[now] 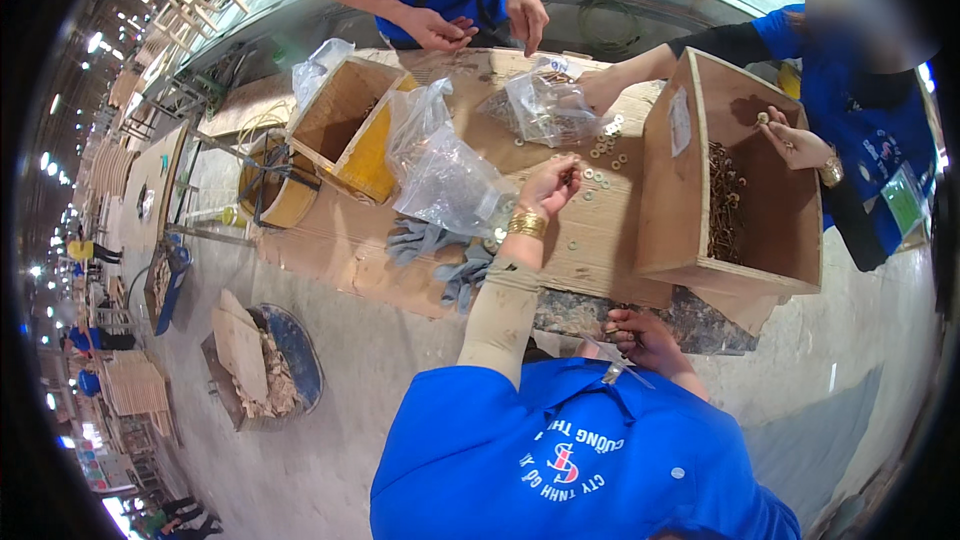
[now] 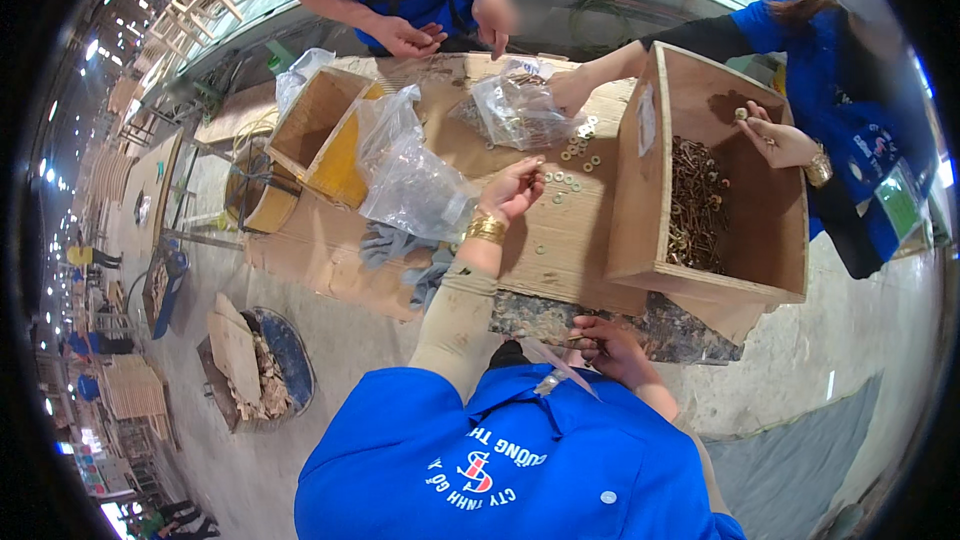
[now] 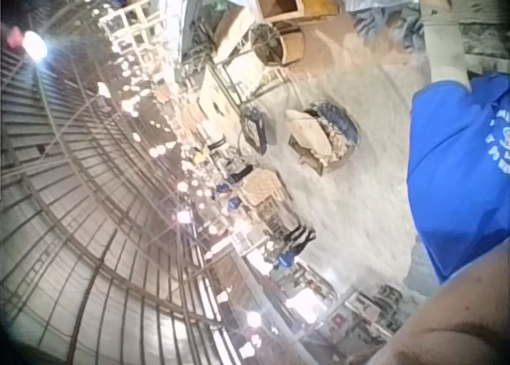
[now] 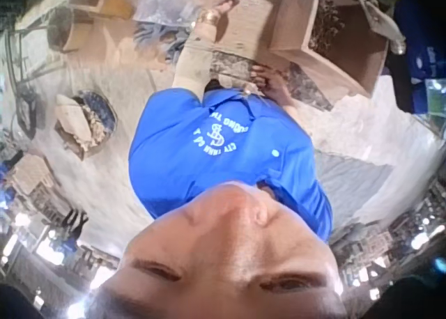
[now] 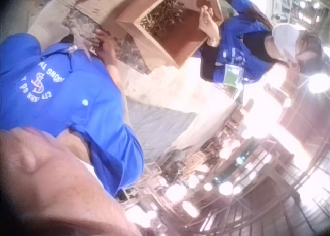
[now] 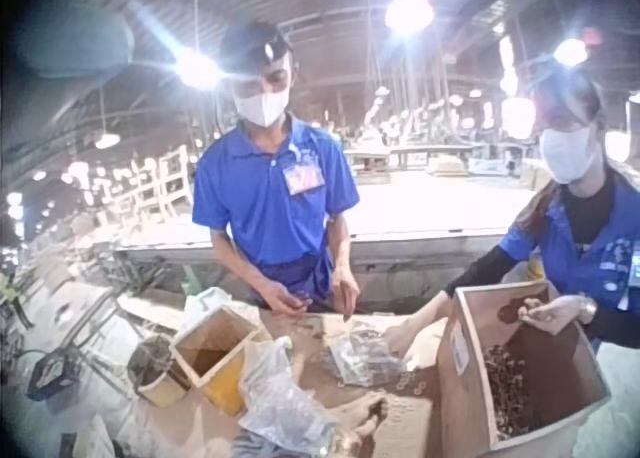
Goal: The person sorts small metal hardware components, such as screws and washers, from a wooden box into plastic bags. They handle the items by hand, picking them up and placing them into separate containers.
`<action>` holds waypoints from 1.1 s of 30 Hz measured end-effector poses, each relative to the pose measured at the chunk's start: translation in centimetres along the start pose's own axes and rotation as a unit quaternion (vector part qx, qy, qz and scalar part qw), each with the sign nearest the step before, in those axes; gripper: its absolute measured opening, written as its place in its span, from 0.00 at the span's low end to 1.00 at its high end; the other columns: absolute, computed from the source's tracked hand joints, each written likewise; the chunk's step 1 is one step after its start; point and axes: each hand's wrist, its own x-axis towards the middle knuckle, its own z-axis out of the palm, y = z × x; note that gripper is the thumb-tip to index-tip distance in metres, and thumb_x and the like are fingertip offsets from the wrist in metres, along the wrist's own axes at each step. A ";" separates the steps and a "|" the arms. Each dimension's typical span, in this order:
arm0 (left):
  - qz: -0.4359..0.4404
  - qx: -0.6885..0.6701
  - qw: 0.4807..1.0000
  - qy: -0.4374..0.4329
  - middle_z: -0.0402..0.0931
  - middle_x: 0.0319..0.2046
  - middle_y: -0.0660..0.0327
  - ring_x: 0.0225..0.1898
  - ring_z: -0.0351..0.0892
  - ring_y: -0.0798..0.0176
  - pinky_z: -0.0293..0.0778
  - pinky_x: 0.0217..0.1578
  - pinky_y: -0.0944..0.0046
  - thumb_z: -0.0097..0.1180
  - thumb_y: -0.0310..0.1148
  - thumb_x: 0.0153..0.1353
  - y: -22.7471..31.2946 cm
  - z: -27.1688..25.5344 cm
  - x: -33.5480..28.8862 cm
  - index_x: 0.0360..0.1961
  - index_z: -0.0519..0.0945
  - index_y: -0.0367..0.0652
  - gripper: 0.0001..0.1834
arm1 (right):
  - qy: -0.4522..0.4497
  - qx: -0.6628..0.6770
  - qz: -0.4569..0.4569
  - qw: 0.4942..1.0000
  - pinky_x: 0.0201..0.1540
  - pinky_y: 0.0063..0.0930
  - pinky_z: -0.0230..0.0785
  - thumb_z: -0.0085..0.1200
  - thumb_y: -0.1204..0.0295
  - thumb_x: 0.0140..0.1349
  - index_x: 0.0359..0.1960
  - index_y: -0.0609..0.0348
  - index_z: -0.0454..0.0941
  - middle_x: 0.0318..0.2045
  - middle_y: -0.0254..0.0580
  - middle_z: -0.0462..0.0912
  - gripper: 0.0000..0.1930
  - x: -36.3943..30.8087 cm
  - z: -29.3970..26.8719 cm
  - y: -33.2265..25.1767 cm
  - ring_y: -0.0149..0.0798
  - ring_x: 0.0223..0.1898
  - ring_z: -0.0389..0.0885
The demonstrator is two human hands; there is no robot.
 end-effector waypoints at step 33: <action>0.143 0.189 0.967 -0.089 0.67 0.15 0.67 0.14 0.63 0.76 0.56 0.12 0.77 0.57 0.32 0.51 -2.0 17.3 -13.4 0.27 0.72 0.41 0.08 | 0.012 -0.367 -0.583 0.725 0.11 0.08 0.41 0.48 0.75 0.58 0.36 0.59 0.70 0.20 0.26 0.69 0.05 -10.0 13.8 -12.0 0.14 0.11 0.54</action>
